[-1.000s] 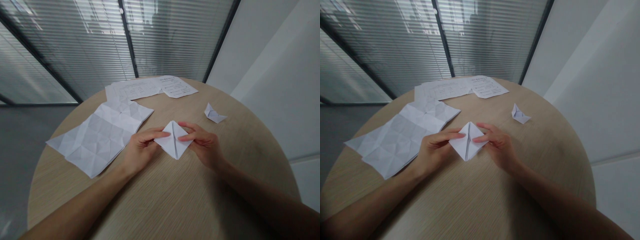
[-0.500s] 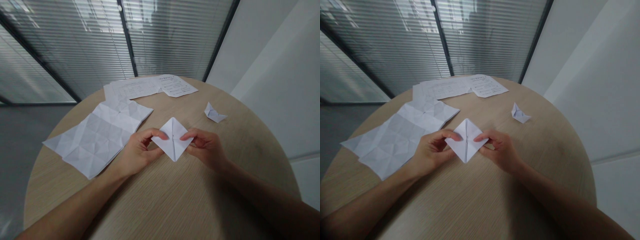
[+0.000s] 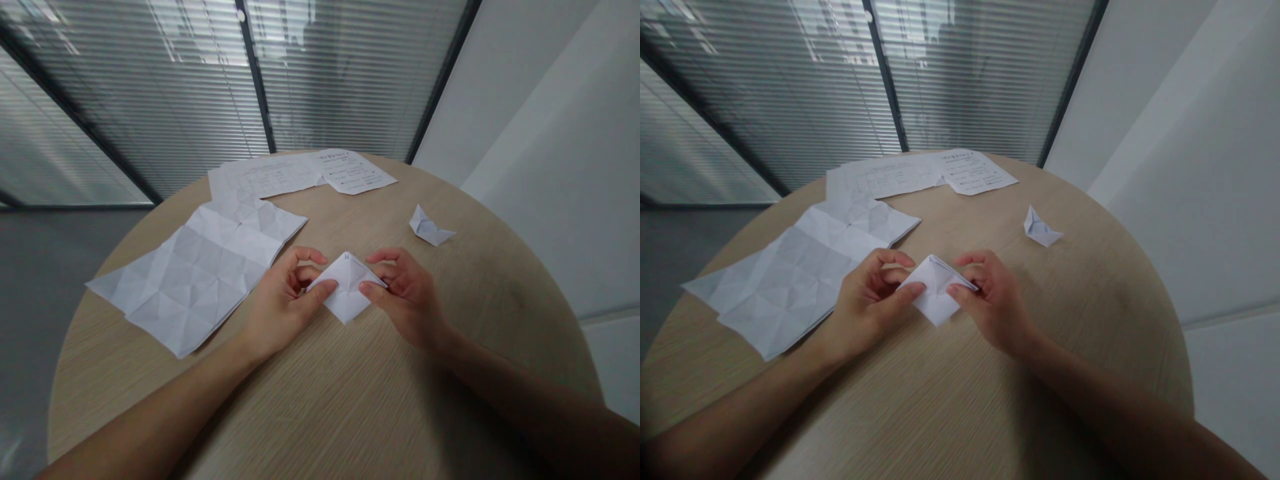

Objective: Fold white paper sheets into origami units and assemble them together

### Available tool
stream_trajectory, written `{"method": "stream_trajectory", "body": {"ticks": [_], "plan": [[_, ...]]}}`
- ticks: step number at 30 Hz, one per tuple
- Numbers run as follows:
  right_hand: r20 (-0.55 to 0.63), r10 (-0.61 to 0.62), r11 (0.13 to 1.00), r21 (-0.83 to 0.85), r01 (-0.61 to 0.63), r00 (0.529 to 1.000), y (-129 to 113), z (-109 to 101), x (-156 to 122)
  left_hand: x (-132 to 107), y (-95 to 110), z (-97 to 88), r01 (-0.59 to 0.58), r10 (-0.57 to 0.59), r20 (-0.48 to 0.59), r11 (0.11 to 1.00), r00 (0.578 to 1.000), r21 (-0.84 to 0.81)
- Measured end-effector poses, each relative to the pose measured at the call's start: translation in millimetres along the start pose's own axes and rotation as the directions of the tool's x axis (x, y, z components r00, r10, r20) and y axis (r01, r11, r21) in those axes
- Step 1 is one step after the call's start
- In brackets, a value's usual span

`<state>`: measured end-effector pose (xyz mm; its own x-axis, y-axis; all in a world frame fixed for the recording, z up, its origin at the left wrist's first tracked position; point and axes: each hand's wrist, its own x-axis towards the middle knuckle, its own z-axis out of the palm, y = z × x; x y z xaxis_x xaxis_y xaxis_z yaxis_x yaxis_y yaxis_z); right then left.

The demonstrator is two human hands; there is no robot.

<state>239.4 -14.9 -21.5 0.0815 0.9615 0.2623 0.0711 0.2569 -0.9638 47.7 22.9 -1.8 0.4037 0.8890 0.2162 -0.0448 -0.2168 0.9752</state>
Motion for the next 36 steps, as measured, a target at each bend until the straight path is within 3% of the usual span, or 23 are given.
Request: {"method": "stream_trajectory", "body": {"ticks": [2,6,10,14,19,24,28,36], "plan": [[0.018,-0.01,1.0,-0.024,0.01,1.0,1,0,2,0,-1,-1.3,-0.002,0.001,0.026,0.999,1.0,0.046],[0.025,-0.129,0.976,-0.172,0.132,0.991,1,-4,4,1,-4,-6.5,-0.141,0.136,0.04,0.959,0.99,0.246],[-0.04,-0.315,0.914,-0.282,0.292,0.948,-3,-5,3,3,-5,-9.9,-0.325,0.33,0.034,0.898,0.943,0.295],[-0.089,-0.333,0.908,-0.3,0.293,0.939,-5,-3,1,3,-6,-10.7,-0.378,0.413,-0.019,0.851,0.911,0.364],[-0.082,-0.356,0.912,-0.245,0.328,0.931,-4,-4,0,2,-6,-10.3,-0.334,0.355,-0.012,0.89,0.935,0.311],[-0.056,-0.394,0.897,-0.239,0.371,0.917,-4,-6,1,4,-10,-10.8,-0.203,0.213,-0.041,0.962,0.976,0.181],[-0.047,-0.406,0.89,-0.246,0.383,0.913,-1,-6,1,4,-8,-9.6,-0.135,0.134,0.007,0.988,0.991,0.072],[-0.014,-0.334,0.917,-0.234,0.322,0.942,1,-1,0,0,0,-3.0,-0.128,0.149,-0.082,0.968,0.985,0.216]]}}
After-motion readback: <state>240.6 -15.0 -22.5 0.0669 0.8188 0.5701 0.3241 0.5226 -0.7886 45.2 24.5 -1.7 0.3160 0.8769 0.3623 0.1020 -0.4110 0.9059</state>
